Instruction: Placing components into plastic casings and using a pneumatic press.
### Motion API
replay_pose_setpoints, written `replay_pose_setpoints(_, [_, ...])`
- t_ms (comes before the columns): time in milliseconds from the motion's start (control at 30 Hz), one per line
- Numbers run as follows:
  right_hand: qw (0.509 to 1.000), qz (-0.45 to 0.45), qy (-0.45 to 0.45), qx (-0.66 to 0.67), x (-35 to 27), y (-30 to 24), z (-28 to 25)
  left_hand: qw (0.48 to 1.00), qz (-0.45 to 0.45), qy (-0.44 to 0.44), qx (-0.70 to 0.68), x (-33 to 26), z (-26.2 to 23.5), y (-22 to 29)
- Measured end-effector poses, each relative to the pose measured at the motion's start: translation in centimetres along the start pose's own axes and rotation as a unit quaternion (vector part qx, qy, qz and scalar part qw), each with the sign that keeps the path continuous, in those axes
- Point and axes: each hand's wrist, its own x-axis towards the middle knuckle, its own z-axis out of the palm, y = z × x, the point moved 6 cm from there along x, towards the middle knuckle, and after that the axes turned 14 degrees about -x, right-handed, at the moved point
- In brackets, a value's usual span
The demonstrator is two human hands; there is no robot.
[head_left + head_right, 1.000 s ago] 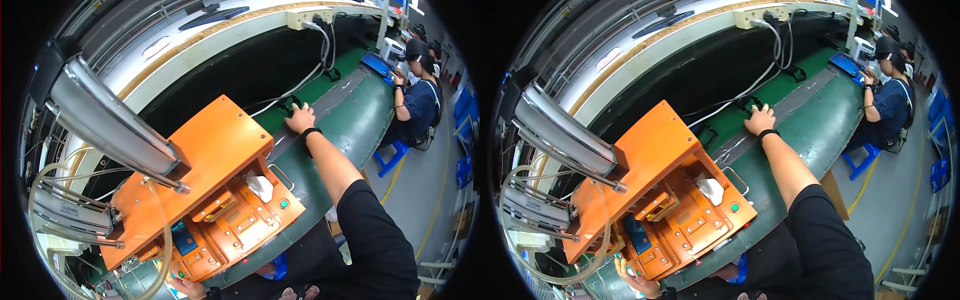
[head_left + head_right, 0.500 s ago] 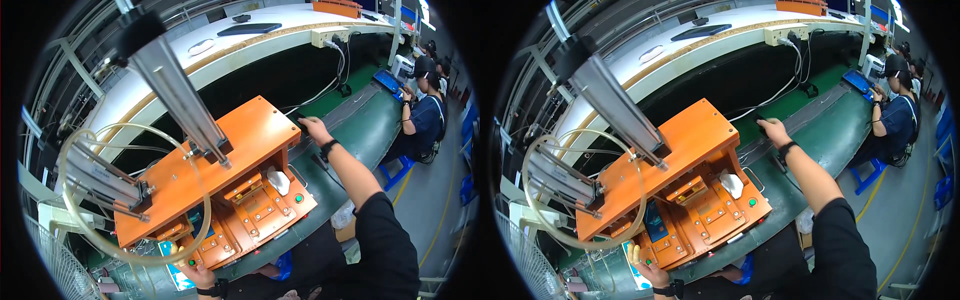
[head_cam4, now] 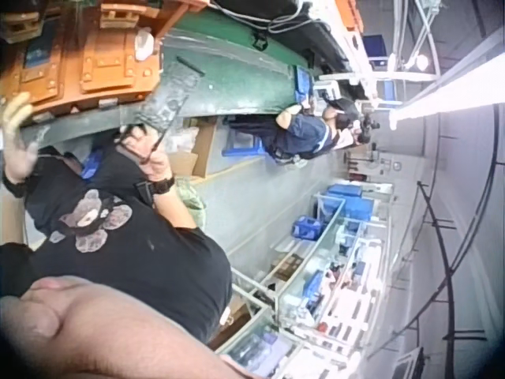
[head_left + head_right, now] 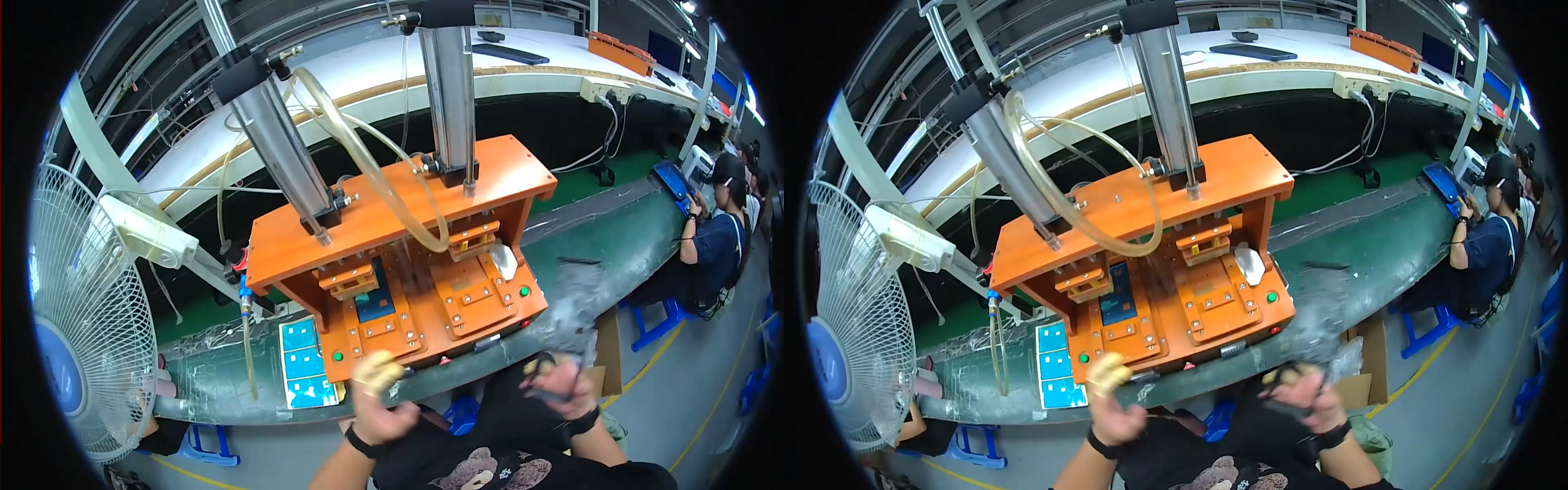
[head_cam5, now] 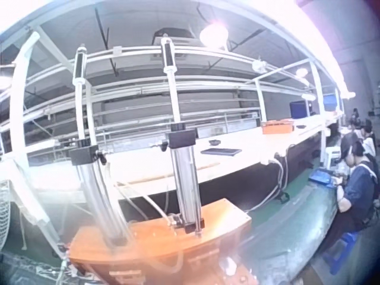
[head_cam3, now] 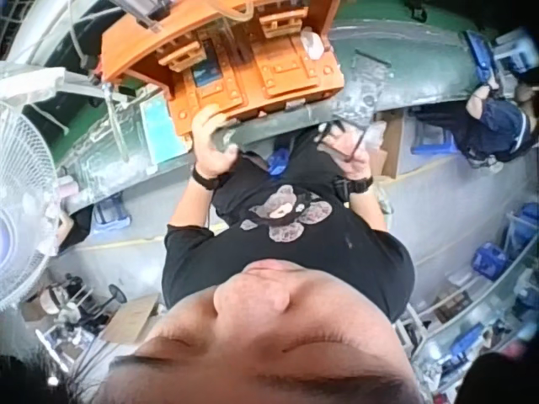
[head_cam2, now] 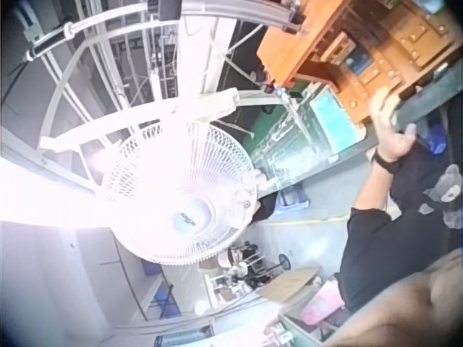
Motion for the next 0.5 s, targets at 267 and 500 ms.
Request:
replay_pose_setpoints(267, [0.957, 0.172, -0.222, 0.074, 3.3, 11.9, 8.9, 0.989, 0.013, -0.144, 0.020, -1.9, 2.7, 3.9])
replay_pose_setpoints(500, [0.966, 0.183, -0.184, -0.012, 6.1, 12.2, 9.1, 0.990, -0.076, -0.107, 0.050, 1.8, -1.7, 0.1])
